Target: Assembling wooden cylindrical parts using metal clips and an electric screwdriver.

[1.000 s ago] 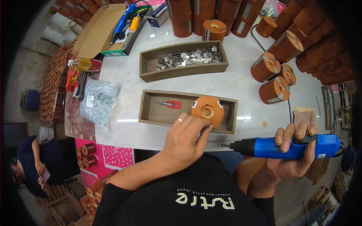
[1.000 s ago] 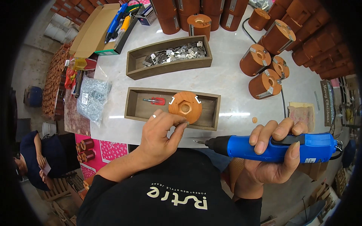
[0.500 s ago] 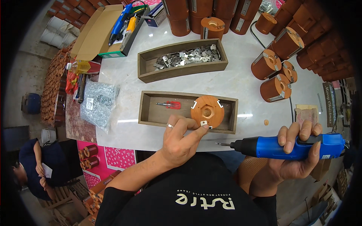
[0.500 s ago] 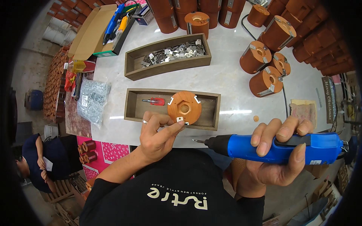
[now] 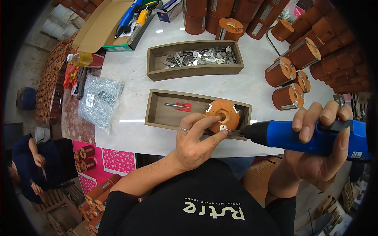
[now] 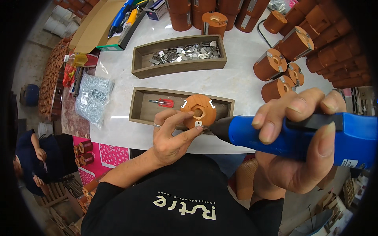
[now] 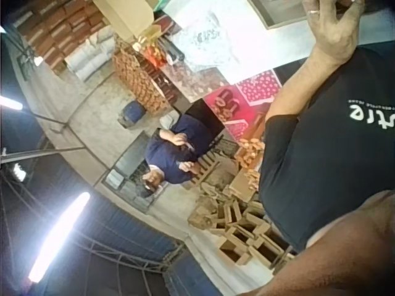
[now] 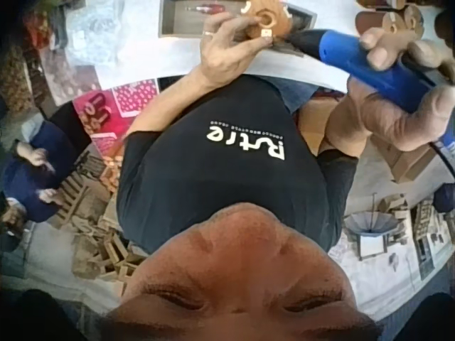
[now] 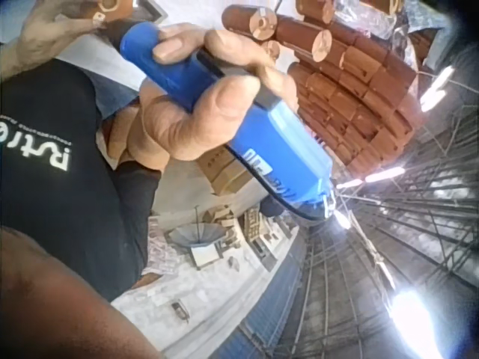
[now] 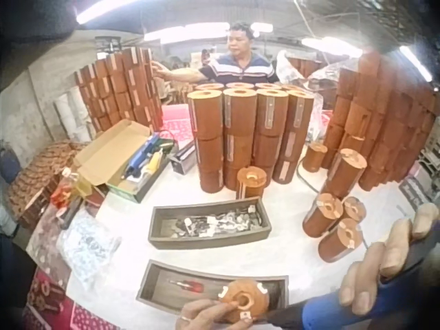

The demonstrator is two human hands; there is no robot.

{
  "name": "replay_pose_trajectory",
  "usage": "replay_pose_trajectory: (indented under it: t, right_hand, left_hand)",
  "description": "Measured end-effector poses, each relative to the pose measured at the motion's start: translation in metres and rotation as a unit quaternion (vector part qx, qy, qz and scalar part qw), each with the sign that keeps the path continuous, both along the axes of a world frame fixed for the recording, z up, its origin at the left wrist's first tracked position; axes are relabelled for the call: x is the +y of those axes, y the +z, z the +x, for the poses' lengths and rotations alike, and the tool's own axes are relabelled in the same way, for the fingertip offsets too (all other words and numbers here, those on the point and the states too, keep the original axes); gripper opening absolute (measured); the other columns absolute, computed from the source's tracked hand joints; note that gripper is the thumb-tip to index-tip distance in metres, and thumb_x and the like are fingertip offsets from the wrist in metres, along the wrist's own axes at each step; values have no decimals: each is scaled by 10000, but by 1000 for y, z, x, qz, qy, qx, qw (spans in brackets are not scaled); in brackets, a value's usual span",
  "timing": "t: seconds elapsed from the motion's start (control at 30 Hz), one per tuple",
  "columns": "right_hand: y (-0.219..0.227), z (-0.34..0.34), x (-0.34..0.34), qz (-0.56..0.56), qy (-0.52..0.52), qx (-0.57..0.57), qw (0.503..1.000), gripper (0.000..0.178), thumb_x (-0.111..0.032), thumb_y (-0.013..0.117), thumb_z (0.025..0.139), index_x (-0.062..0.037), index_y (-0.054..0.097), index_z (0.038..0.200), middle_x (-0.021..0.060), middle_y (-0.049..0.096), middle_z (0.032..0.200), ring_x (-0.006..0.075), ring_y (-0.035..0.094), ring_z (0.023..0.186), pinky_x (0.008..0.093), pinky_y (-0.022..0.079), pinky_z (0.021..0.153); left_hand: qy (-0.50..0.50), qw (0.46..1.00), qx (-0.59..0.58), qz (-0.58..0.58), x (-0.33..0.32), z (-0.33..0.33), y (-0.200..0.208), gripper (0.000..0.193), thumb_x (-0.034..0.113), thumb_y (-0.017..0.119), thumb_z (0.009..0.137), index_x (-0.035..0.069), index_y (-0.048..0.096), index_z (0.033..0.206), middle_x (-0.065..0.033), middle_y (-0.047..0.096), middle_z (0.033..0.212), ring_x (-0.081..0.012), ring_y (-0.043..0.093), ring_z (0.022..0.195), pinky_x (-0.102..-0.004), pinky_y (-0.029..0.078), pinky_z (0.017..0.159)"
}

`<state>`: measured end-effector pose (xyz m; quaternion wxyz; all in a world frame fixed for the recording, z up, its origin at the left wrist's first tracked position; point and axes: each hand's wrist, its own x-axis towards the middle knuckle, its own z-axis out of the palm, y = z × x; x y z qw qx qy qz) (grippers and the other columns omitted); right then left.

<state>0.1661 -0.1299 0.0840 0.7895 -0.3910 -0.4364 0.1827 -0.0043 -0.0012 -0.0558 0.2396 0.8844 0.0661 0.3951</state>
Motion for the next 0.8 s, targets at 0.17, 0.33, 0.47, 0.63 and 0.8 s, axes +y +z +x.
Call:
replay_pose_trajectory:
  t: [0.17,0.33,0.47,0.63,0.8]
  right_hand:
    - [1,-1,12,-15,-16,-10,1000,296,-229,482,969,-39,441,1192,120,583,1001,154,579,690,350,499,708]
    - [-2,-2,21,-20,0,-27,999,290,-216,487,963,-39,459,1191,138,606,1014,165,587,677,360,508,699]
    - [-1,-5,24,-33,5,-28,999,291,-207,488,962,-39,459,1198,143,608,1030,174,589,678,370,510,701]
    - [2,-7,29,-50,14,-43,998,290,-208,490,963,-49,446,1201,134,599,1028,174,588,677,382,508,703]
    - [8,-17,32,-69,1,-44,997,290,-217,491,963,-55,437,1197,120,587,1004,170,585,673,385,507,706]
  left_hand:
    - [3,1000,1,-4,-1,-1,1,285,102,834,679,139,746,948,-100,660,1124,-266,531,974,-341,447,793]
    - [7,1000,-5,-3,0,-1,-2,276,107,833,682,127,744,943,-101,661,1122,-266,531,976,-341,444,799]
    - [4,1000,-7,-18,-1,0,2,275,100,818,685,127,747,949,-106,660,1124,-269,530,975,-344,445,806]
    - [6,1000,-6,-21,-1,-2,2,280,75,790,683,128,747,954,-108,658,1132,-277,527,983,-344,449,813]
    - [-3,999,1,-33,0,-3,2,285,57,768,696,130,741,971,-103,655,1142,-284,523,994,-348,448,826]
